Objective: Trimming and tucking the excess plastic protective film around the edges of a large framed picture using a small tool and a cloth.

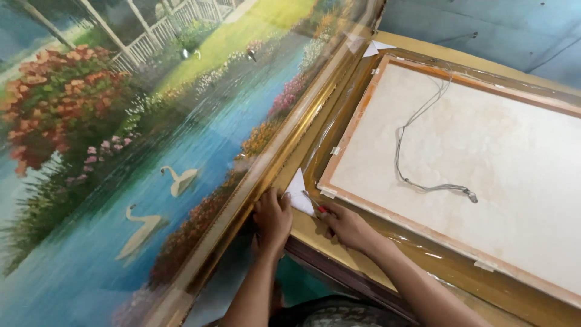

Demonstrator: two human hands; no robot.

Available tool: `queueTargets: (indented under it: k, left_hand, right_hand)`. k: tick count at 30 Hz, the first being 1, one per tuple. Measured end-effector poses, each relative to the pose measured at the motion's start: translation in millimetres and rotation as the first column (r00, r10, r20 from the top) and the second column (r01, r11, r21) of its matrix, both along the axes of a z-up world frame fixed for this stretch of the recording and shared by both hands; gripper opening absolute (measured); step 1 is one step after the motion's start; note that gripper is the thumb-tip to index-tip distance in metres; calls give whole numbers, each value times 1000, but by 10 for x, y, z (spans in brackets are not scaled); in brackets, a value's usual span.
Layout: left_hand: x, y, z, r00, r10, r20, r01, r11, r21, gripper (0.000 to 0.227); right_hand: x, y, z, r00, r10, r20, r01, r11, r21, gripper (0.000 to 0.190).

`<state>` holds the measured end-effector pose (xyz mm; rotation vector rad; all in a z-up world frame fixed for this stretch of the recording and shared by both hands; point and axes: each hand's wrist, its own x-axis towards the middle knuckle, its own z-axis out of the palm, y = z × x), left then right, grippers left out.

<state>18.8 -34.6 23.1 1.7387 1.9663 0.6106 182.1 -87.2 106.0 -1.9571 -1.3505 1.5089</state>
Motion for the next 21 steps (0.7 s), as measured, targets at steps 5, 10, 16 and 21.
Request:
queueTargets:
  k: [5, 10, 16, 21]
  left_hand:
    - [96, 96, -386, 983, 34, -178, -28, 999, 33, 34]
    - [165, 30, -287, 979, 100, -176, -101, 995, 6, 23]
    - [183, -9, -125, 991, 112, -74, -113, 993, -12, 22]
    - [221, -41, -27, 985, 147, -88, -145, 989, 27, 20]
  right_hand:
    - [-236, 95, -74, 999, -36, 14, 37, 999, -32, 41]
    - [-255, 91, -121, 993, -112, -27, 109, 989, -98, 39]
    - [-277, 149, 25, 997, -72, -1, 71, 992, -109, 41]
    - [-237, 247, -119, 989, 45, 141, -34, 996, -79, 39]
